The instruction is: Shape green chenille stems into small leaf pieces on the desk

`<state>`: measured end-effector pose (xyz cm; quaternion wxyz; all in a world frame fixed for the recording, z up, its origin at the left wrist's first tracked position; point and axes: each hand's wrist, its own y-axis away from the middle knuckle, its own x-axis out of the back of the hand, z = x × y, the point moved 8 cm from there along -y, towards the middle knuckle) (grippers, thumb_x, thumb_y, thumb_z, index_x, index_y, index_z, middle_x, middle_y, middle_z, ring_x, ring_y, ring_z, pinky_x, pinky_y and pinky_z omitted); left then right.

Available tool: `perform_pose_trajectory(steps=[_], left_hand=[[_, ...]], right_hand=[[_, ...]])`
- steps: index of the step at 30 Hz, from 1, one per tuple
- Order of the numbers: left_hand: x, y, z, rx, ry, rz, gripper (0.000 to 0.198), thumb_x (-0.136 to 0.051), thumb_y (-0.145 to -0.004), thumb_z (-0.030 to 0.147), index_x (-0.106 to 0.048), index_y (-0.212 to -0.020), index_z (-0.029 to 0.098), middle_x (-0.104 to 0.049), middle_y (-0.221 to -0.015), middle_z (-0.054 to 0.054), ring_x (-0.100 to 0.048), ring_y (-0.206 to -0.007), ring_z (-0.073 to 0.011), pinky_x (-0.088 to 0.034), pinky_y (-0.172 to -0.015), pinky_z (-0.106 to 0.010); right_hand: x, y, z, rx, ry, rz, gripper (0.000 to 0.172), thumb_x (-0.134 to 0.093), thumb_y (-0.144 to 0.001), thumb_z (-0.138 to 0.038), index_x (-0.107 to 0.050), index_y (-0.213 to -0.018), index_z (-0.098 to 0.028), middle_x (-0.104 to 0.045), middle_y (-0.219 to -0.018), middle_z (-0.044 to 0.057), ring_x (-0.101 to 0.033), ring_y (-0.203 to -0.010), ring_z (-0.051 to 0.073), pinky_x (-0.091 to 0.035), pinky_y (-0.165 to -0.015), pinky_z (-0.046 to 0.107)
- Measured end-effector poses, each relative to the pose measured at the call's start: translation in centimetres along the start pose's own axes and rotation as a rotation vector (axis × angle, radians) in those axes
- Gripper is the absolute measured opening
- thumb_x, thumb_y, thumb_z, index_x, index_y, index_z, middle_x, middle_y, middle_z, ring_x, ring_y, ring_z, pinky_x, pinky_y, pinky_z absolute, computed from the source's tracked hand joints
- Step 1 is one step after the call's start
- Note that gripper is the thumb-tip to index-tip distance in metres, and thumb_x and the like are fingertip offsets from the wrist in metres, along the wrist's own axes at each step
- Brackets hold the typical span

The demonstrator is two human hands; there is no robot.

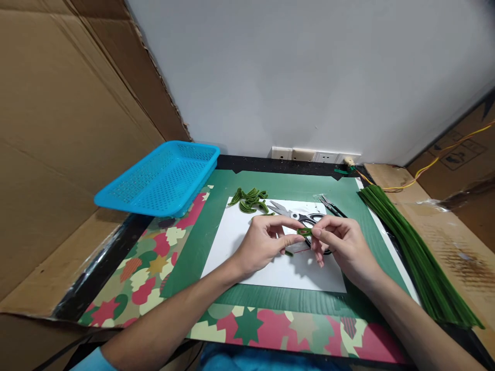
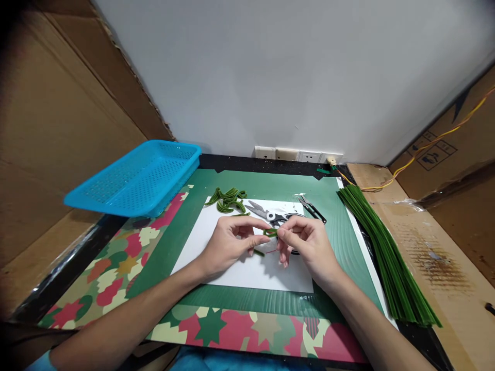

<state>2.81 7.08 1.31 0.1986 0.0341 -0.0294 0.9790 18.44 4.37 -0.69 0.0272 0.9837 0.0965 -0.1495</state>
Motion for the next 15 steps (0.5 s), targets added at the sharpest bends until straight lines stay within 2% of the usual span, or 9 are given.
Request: perform_pose_trajectory(steps=[5, 10, 15], left_hand=[[0.25, 0.01, -0.08, -0.041, -0.019, 0.028, 0.023, -0.089, -0.079, 0.031, -0.085, -0.095, 0.014, -0.078, -0.075, -0.007, -0.058, -0.049, -0.0089, -0.048, -0.045, -0.019], [0.62, 0.40, 0.34, -0.116, 0.015, 0.108, 0.012, -0.087, -0.079, 0.022, -0.086, -0.089, 0.015, -0.079, -0.073, -0.007, -0.056, -0.045, -0.0078, -0.045, -0.042, -0.019], [0.57, 0.58, 0.25, -0.144, 0.081, 0.111, 0.011, -0.087, -0.080, 0.020, -0.087, -0.090, 0.017, -0.079, -0.073, -0.007, -0.057, -0.044, -0.0072, -0.045, -0.041, -0.017]], right_hand=[[0.07, 0.01, 0.10, 0.004, -0.009, -0.005, 0.023, -0.081, -0.090, -0.035, -0.072, -0.079, -0.016, -0.072, -0.065, 0.002, -0.066, -0.046, 0.015, -0.055, -0.041, 0.023], [-0.28, 0.20, 0.10, 0.004, -0.026, -0.007, 0.022, -0.080, -0.090, -0.034, -0.072, -0.079, -0.016, -0.072, -0.065, 0.002, -0.065, -0.045, 0.014, -0.055, -0.041, 0.023], [-0.50, 0.36, 0.04, 0.024, -0.051, -0.002, 0.021, -0.080, -0.090, -0.032, -0.072, -0.079, -0.016, -0.072, -0.065, 0.002, -0.065, -0.044, 0.014, -0.055, -0.041, 0.023]])
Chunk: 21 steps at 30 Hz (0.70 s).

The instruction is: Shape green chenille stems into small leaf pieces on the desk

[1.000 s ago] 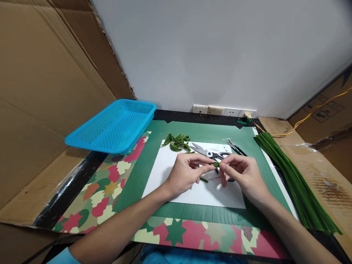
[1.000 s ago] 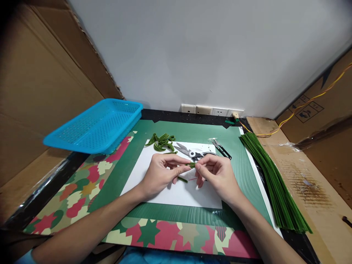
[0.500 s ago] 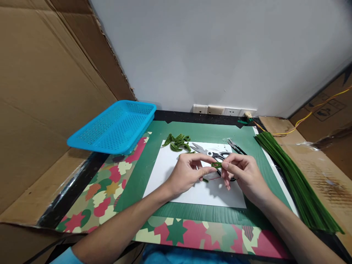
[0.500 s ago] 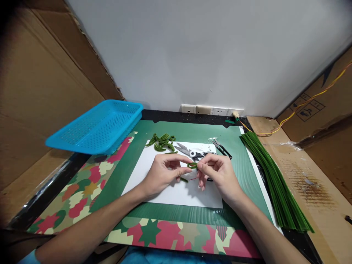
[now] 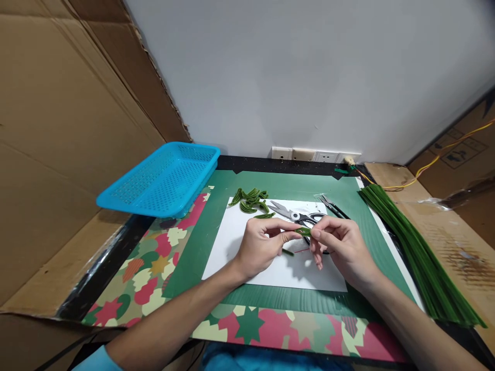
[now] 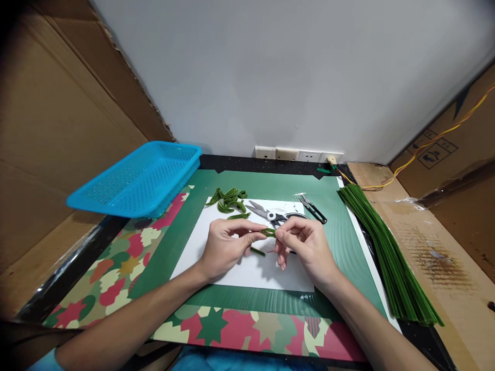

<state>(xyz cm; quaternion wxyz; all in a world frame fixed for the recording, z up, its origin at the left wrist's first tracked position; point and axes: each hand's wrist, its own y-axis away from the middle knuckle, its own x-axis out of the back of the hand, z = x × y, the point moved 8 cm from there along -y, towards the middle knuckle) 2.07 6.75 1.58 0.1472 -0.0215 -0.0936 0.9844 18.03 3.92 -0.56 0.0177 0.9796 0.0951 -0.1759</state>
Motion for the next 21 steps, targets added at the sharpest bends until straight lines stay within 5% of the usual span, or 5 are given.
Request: perform_pose_trajectory(steps=[21], left_hand=[[-0.11, -0.15, -0.65, 0.126, 0.138, 0.048, 0.025, -0.094, -0.071, 0.034, -0.085, -0.081, 0.014, -0.077, -0.069, -0.008, -0.055, -0.038, -0.0084, -0.043, -0.034, -0.019]], right_hand=[[-0.40, 0.10, 0.34, 0.029, -0.046, -0.022, 0.018, -0.078, -0.092, -0.028, -0.072, -0.080, -0.016, -0.073, -0.067, 0.002, -0.066, -0.045, 0.014, -0.056, -0.042, 0.024]])
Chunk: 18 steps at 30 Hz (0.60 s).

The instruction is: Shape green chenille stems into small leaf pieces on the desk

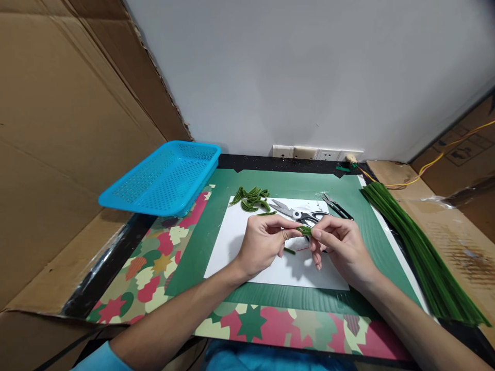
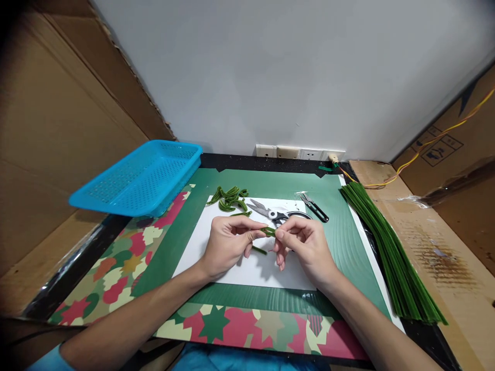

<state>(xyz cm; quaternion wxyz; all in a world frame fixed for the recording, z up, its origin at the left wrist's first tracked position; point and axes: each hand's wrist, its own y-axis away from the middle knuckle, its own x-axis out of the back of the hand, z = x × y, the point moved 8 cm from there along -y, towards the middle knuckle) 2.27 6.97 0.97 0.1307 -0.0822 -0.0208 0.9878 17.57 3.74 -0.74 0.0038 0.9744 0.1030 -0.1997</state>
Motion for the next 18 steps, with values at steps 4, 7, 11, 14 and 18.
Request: perform_pose_trajectory(steps=[4, 7, 11, 14, 18], left_hand=[[-0.05, -0.05, 0.02, 0.014, 0.013, -0.005, 0.027, -0.095, -0.069, 0.037, -0.085, -0.080, 0.014, -0.077, -0.068, -0.008, -0.056, -0.039, -0.0086, -0.044, -0.034, -0.018], [-0.08, -0.07, -0.05, 0.024, 0.018, -0.012, 0.029, -0.096, -0.068, 0.038, -0.085, -0.080, 0.014, -0.077, -0.068, -0.008, -0.056, -0.039, -0.0088, -0.044, -0.034, -0.018], [-0.03, -0.05, -0.16, 0.034, 0.012, -0.013, 0.030, -0.096, -0.068, 0.040, -0.085, -0.080, 0.014, -0.077, -0.068, -0.008, -0.056, -0.039, -0.0089, -0.044, -0.033, -0.018], [0.01, -0.04, -0.20, 0.039, 0.009, -0.011, 0.030, -0.096, -0.067, 0.040, -0.085, -0.080, 0.015, -0.077, -0.068, -0.009, -0.056, -0.039, -0.0091, -0.044, -0.033, -0.019], [-0.07, -0.04, -0.12, 0.036, 0.000, -0.012, 0.031, -0.096, -0.067, 0.041, -0.085, -0.079, 0.014, -0.077, -0.068, -0.009, -0.056, -0.039, -0.0094, -0.044, -0.033, -0.020]], right_hand=[[-0.06, 0.05, -0.09, 0.008, -0.004, -0.002, 0.018, -0.078, -0.092, -0.028, -0.072, -0.080, -0.016, -0.073, -0.067, 0.002, -0.066, -0.045, 0.014, -0.056, -0.042, 0.024], [-0.06, 0.03, -0.04, 0.005, -0.003, -0.004, 0.019, -0.078, -0.092, -0.028, -0.072, -0.080, -0.016, -0.073, -0.067, 0.002, -0.066, -0.045, 0.014, -0.057, -0.042, 0.024], [-0.04, 0.00, 0.08, -0.001, 0.002, -0.003, 0.019, -0.078, -0.092, -0.029, -0.071, -0.080, -0.016, -0.073, -0.067, 0.002, -0.066, -0.046, 0.015, -0.057, -0.042, 0.025], [-0.09, -0.04, 0.12, -0.009, 0.005, -0.004, 0.020, -0.079, -0.091, -0.031, -0.071, -0.079, -0.016, -0.073, -0.068, 0.003, -0.066, -0.046, 0.014, -0.057, -0.042, 0.025], [-0.09, -0.11, 0.08, -0.010, 0.015, 0.004, 0.022, -0.080, -0.090, -0.034, -0.071, -0.079, -0.017, -0.072, -0.067, 0.002, -0.065, -0.045, 0.014, -0.056, -0.041, 0.025]])
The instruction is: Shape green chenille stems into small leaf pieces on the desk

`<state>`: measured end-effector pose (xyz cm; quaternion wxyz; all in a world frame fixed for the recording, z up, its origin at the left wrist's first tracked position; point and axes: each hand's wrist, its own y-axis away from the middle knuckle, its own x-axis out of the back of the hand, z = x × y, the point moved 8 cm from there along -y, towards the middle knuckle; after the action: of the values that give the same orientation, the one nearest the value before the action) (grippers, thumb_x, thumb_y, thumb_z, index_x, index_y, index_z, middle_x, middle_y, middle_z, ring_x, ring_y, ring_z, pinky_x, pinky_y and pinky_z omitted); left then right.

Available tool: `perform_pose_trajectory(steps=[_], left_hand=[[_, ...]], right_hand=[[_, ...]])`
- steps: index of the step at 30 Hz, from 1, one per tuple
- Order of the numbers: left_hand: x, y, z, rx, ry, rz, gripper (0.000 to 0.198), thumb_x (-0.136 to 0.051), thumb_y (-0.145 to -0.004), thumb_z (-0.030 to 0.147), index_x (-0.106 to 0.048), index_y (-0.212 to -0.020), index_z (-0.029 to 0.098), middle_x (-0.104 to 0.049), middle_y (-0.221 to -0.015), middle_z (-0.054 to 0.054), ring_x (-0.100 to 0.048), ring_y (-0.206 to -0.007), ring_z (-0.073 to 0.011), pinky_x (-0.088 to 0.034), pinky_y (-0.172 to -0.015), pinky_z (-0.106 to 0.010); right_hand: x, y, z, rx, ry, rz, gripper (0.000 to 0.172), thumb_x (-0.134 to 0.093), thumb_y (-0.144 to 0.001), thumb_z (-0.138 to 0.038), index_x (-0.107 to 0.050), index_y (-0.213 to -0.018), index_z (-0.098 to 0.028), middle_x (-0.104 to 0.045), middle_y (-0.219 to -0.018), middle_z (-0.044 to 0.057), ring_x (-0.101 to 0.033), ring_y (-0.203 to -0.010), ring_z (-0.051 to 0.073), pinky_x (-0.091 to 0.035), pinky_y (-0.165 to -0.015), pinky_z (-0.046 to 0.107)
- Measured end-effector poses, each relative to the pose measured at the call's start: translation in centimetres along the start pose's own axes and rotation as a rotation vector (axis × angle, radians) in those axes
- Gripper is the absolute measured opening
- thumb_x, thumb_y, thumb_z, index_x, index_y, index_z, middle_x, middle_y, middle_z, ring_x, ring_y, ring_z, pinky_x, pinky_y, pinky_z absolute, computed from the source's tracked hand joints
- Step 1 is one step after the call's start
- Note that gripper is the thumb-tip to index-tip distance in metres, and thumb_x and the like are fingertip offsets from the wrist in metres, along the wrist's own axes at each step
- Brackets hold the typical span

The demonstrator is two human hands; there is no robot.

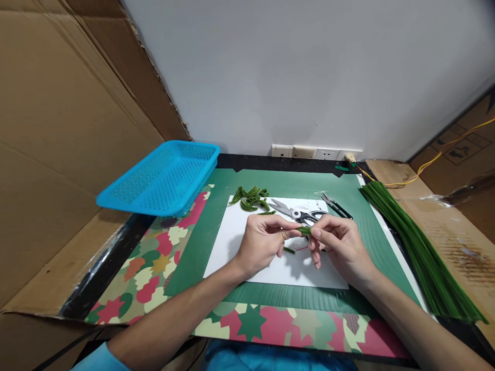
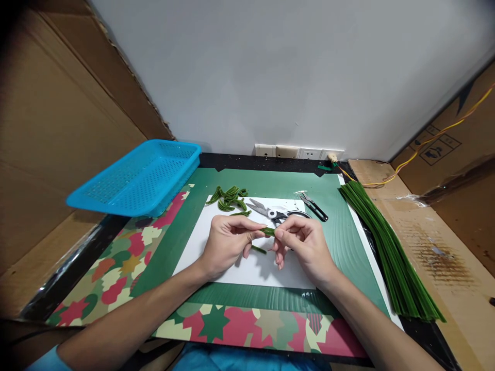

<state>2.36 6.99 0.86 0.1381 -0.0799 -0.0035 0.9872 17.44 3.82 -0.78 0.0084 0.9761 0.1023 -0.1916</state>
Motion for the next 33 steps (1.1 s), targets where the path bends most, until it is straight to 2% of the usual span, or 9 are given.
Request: perform_pose_trajectory(steps=[14, 20, 25, 28, 30, 33], left_hand=[[0.1, 0.0, 0.0, -0.010, -0.007, 0.005, 0.026, -0.095, -0.068, 0.036, -0.085, -0.077, 0.015, -0.076, -0.067, -0.009, -0.060, -0.043, -0.0117, -0.043, -0.033, -0.019], [-0.1, -0.1, 0.3, -0.029, 0.001, 0.002, 0.025, -0.095, -0.069, 0.036, -0.085, -0.077, 0.015, -0.076, -0.067, -0.007, -0.054, -0.038, -0.0084, -0.043, -0.034, -0.020], [-0.3, -0.3, 0.1, -0.025, -0.037, -0.061, 0.032, -0.092, -0.074, 0.040, -0.083, -0.089, 0.013, -0.076, -0.073, -0.007, -0.058, -0.043, -0.0096, -0.047, -0.039, -0.021], [-0.5, -0.3, -0.4, 0.008, -0.056, -0.126, 0.036, -0.082, -0.086, 0.047, -0.081, -0.098, 0.013, -0.076, -0.080, -0.007, -0.056, -0.043, -0.0067, -0.042, -0.039, -0.018], [-0.8, -0.2, -0.6, 0.042, -0.064, -0.175, 0.036, -0.075, -0.092, 0.048, -0.078, -0.098, 0.013, -0.076, -0.082, -0.007, -0.053, -0.043, -0.0046, -0.039, -0.040, -0.017], [-1.2, 0.1, -0.7, 0.068, -0.097, -0.224, 0.034, -0.074, -0.094, 0.046, -0.074, -0.092, 0.012, -0.074, -0.079, -0.005, -0.050, -0.045, -0.0038, -0.040, -0.043, -0.017]], right_hand=[[0.1, 0.0, 0.0, -0.001, 0.003, -0.006, 0.023, -0.079, -0.091, -0.034, -0.070, -0.079, -0.016, -0.073, -0.067, 0.003, -0.066, -0.046, 0.015, -0.056, -0.042, 0.026], [0.1, -0.1, -0.1, 0.002, 0.006, -0.005, 0.023, -0.079, -0.090, -0.034, -0.070, -0.079, -0.017, -0.073, -0.067, 0.003, -0.066, -0.045, 0.015, -0.056, -0.043, 0.026], [0.5, -0.1, -0.3, 0.010, 0.021, 0.025, 0.023, -0.080, -0.090, -0.036, -0.071, -0.080, -0.018, -0.072, -0.067, 0.002, -0.065, -0.046, 0.015, -0.055, -0.041, 0.026], [0.9, -0.1, -1.0, 0.050, 0.093, 0.047, 0.022, -0.079, -0.091, -0.036, -0.071, -0.081, -0.018, -0.072, -0.066, 0.002, -0.064, -0.046, 0.015, -0.055, -0.043, 0.026], [1.1, -0.1, -1.4, 0.079, 0.180, 0.060, 0.023, -0.079, -0.091, -0.037, -0.071, -0.081, -0.018, -0.072, -0.066, 0.002, -0.064, -0.045, 0.014, -0.054, -0.045, 0.026], [1.0, -0.2, -1.9, 0.096, 0.276, 0.057, 0.026, -0.078, -0.091, -0.040, -0.070, -0.081, -0.018, -0.071, -0.064, 0.002, -0.064, -0.045, 0.014, -0.053, -0.047, 0.025]])
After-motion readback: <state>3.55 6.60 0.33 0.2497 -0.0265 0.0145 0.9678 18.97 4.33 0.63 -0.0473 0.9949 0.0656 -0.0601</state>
